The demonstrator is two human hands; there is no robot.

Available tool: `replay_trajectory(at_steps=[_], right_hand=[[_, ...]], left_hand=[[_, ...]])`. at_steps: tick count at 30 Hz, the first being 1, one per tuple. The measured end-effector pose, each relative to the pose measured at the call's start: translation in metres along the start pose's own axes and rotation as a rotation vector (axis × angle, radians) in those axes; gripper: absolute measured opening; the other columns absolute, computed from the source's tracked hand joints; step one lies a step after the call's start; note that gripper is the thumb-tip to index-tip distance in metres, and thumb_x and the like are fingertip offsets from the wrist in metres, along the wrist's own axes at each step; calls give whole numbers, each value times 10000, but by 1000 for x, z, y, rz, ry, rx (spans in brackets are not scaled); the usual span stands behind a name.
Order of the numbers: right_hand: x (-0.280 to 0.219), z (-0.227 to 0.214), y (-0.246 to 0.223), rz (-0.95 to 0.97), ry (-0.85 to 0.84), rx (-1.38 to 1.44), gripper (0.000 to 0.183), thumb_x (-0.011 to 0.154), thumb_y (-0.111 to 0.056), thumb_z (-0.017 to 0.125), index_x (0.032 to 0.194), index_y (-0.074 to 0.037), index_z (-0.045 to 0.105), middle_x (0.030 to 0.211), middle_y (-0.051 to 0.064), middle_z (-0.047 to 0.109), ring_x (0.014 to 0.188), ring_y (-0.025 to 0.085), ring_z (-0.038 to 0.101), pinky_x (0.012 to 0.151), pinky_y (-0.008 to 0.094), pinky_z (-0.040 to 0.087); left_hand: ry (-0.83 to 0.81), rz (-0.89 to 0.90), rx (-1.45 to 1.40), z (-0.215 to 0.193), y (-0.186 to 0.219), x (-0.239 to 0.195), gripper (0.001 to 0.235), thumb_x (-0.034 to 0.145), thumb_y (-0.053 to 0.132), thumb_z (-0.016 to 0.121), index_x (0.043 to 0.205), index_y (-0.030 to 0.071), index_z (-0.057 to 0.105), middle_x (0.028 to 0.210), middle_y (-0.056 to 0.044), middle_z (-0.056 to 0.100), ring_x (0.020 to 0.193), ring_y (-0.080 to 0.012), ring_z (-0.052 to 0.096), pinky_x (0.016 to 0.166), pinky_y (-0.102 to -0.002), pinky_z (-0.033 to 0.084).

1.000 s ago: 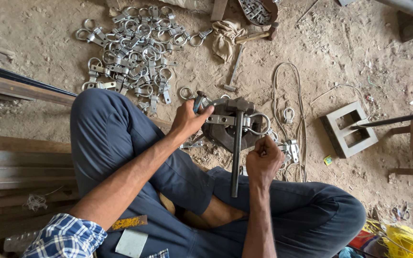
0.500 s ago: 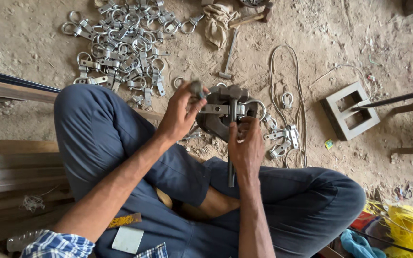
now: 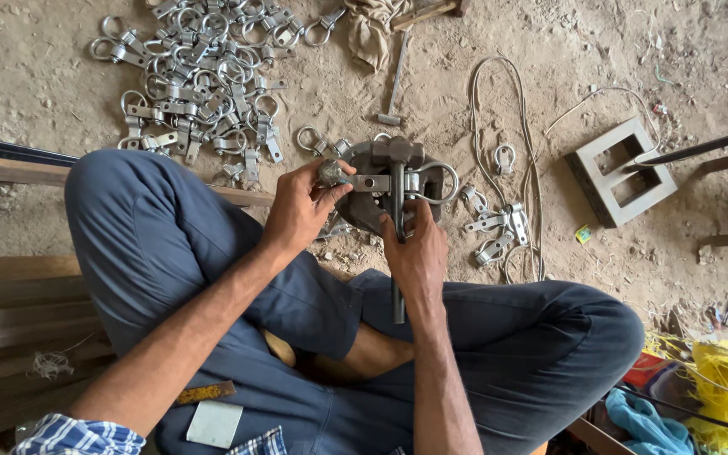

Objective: The person assembles metal clips using a metal base and a hammer. They place individual metal components onto the base, strike them with a hammer to secure parts, and move the finished clips aside to a pile.

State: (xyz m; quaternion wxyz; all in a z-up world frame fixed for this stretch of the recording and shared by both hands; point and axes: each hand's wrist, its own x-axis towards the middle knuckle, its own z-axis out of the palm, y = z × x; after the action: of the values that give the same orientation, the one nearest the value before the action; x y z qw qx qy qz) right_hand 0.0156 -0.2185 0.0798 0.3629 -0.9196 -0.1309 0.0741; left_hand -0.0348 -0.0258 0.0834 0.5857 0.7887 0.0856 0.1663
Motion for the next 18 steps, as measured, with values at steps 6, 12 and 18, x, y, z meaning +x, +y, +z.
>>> replay_trajectory(at_steps=[6,12,18], right_hand=[[1,2,4,40,-2,50,323,905,-259,759,1080,-10,651,708,91,689,535,189,658,454,374,475],[1,30,34,-64,24,187,318,1019,-250,659,1172,15,572,832,97,691,596,184,680,450,362,526],[-1,23,25,8,-2,242,293,1112,-275,524,1226,-6,545,699,12,552,521,118,475,403,293,406]], left_hand=[[-22,-71,50,0,-1,0,186,967,90,745,1138,29,706,879,-46,718,701,-89,576,608,-291,467],[-33,98,13,8,-10,4,227,962,92,729,1175,24,694,1022,-105,765,947,-159,755,785,-317,614],[-46,159,206,12,-13,8,194,973,136,743,1122,19,703,940,-159,777,832,-248,774,692,-383,597]])
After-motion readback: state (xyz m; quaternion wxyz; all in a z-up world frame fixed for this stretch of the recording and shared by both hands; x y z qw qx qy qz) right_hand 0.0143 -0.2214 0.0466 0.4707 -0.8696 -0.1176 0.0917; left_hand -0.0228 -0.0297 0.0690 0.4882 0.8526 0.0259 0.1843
